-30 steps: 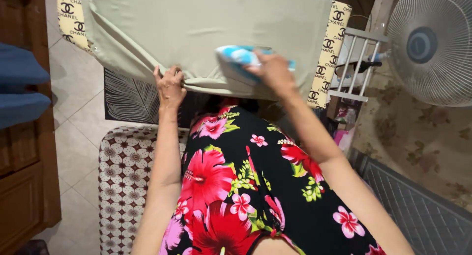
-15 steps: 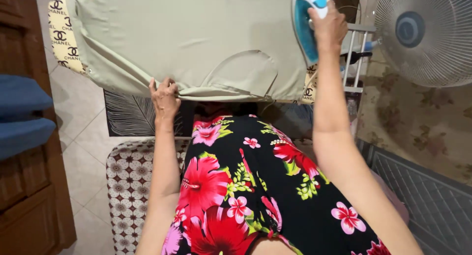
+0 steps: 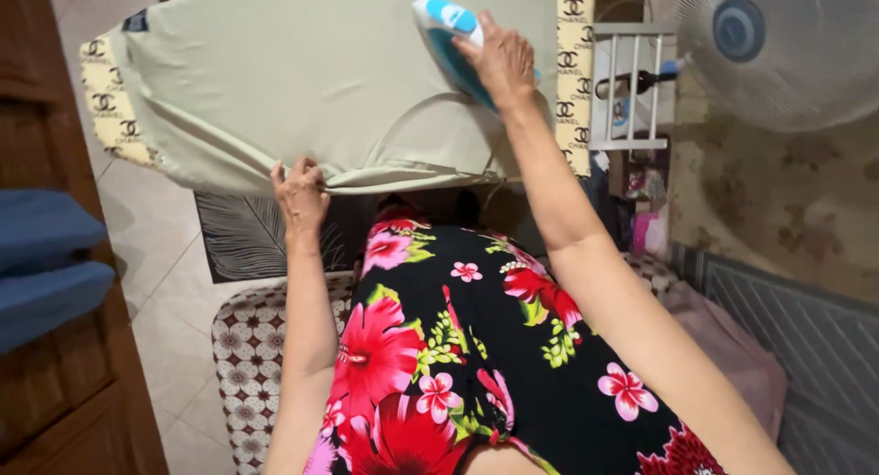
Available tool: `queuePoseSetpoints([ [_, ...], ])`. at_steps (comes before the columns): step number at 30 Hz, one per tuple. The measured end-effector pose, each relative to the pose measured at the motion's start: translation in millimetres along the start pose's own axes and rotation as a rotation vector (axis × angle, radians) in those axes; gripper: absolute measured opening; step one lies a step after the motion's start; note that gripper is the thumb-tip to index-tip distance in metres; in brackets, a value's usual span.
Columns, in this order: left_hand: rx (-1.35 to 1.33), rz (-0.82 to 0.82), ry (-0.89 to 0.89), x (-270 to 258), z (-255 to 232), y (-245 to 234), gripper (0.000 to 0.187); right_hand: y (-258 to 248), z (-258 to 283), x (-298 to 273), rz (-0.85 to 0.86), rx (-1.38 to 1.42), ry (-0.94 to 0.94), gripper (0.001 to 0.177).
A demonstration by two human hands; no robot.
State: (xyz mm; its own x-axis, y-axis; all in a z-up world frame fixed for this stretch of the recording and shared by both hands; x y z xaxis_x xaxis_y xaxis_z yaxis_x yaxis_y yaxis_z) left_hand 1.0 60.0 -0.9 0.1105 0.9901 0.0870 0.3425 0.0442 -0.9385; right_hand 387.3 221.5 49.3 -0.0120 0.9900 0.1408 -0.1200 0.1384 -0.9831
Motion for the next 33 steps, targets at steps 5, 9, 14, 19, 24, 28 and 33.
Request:
queuePoseSetpoints([
  [5,-0.03,-0.054,0.043,-8,-13,-14,0.023,-20,-115,-26,-0.058,-0.09,0.266,0.052],
  [9,-0.072,-0.039,0.03,-9,-17,-23,0.026,-7,-226,-58,-0.024,-0.16,0.502,0.065],
  [14,-0.226,-0.02,0.027,-22,19,11,0.033,-34,-281,-114,0.01,0.031,0.591,0.049],
  [19,-0.325,-0.317,-0.159,-43,55,-3,0.056,-35,-287,-144,-0.058,0.021,0.391,0.053],
  [24,-0.686,-0.477,-0.816,-64,167,60,0.071,-41,-287,-136,0.125,0.152,0.458,0.047],
  [28,-1.143,-0.46,-1.042,-60,200,103,0.092,-32,-303,-138,0.102,0.111,0.326,0.053],
  [33,-1.12,-0.481,-1.19,-64,180,92,0.124,-81,-256,-138,-0.039,-0.056,0.41,0.042],
])
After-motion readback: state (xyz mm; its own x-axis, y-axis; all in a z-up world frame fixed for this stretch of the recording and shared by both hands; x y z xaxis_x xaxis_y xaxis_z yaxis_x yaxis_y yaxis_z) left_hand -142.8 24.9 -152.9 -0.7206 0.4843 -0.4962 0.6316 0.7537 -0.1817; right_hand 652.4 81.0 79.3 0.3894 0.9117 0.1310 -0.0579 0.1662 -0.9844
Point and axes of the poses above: each hand's wrist, its own x-axis towards the middle knuckle, its own y-axis out of the palm, z = x × y, the point moved 5 cm from there along x, towards the middle knuckle, and after that the axes turned 6 degrees about -x, right-handed, at the moved point
